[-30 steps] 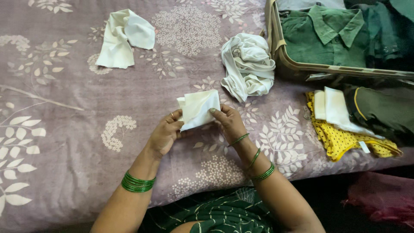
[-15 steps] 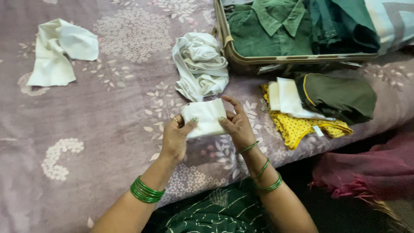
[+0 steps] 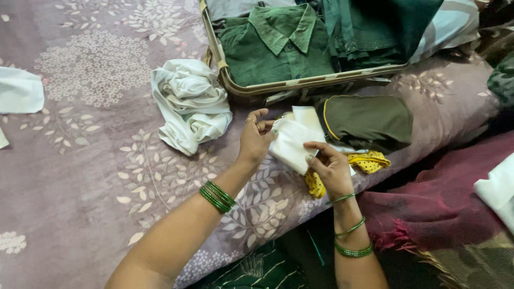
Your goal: The person folds several white and colored cloths by hand on a bed and places them into an open suitcase already containing folded green garments.
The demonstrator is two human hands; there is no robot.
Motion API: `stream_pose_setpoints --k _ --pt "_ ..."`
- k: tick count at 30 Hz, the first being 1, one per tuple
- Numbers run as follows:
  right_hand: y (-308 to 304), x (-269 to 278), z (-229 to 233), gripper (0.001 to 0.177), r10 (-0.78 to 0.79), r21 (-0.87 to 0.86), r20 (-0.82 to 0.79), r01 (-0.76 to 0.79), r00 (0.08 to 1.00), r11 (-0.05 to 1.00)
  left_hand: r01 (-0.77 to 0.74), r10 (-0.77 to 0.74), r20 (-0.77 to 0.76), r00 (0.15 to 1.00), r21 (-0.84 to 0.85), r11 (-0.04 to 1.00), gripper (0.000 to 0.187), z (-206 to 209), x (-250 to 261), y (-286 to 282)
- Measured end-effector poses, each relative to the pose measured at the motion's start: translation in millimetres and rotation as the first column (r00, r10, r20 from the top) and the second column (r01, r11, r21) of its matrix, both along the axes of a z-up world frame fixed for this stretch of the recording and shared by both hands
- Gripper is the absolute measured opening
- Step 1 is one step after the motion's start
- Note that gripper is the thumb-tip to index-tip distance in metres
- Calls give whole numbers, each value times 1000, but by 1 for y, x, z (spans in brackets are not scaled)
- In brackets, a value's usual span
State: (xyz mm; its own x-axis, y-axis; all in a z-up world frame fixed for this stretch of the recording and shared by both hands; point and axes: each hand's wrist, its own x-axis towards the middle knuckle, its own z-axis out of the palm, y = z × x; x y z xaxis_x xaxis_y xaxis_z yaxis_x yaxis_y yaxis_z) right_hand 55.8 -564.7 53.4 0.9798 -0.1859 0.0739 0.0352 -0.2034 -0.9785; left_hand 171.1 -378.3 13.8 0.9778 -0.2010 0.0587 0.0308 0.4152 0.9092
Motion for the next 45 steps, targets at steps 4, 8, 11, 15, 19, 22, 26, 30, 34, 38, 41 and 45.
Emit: stream_pose_setpoints --k 4,8,11,15,19,22,26,30,34,38,41,45 --pt "-16 0 -18 35 7 89 -6 -6 1000 996 50 -57 51 997 127 991 63 8 31 -21" --pt "-17 5 -19 33 -49 127 -38 53 998 990 42 -97 175 980 295 955 58 28 47 -36" --pt "-14 7 -16 33 -94 125 -55 100 994 987 9 -117 234 965 418 908 56 37 55 -45" --pt "-10 8 -12 36 -82 126 -108 95 991 987 5 -154 261 953 492 871 58 35 64 -57" --pt "-5 4 11 39 -145 -292 -158 94 977 952 -24 -169 321 932 520 854 56 29 67 -62" --pt "6 3 33 32 -235 -595 55 221 970 773 -55 -167 348 923 548 835 51 26 69 -66" --pt "22 8 56 21 -47 -654 403 323 914 684 -215 -117 594 796 457 863 25 27 56 -58" --pt "36 28 58 35 87 -742 442 309 893 596 -245 -156 736 659 406 881 48 40 33 -37" --pt "33 59 32 56 101 -806 293 189 951 561 -266 -252 771 585 476 838 57 44 15 -26" --pt "20 77 -5 70 126 -917 215 156 968 366 -237 -396 712 580 612 754 63 25 12 -28" --pt "16 83 -28 69 80 -984 48 34 996 172 -239 -459 662 592 688 685 66 6 14 -29" --pt "14 87 -43 72 34 -995 -22 -25 999 97 -206 -492 584 645 753 624 70 -7 19 -32"
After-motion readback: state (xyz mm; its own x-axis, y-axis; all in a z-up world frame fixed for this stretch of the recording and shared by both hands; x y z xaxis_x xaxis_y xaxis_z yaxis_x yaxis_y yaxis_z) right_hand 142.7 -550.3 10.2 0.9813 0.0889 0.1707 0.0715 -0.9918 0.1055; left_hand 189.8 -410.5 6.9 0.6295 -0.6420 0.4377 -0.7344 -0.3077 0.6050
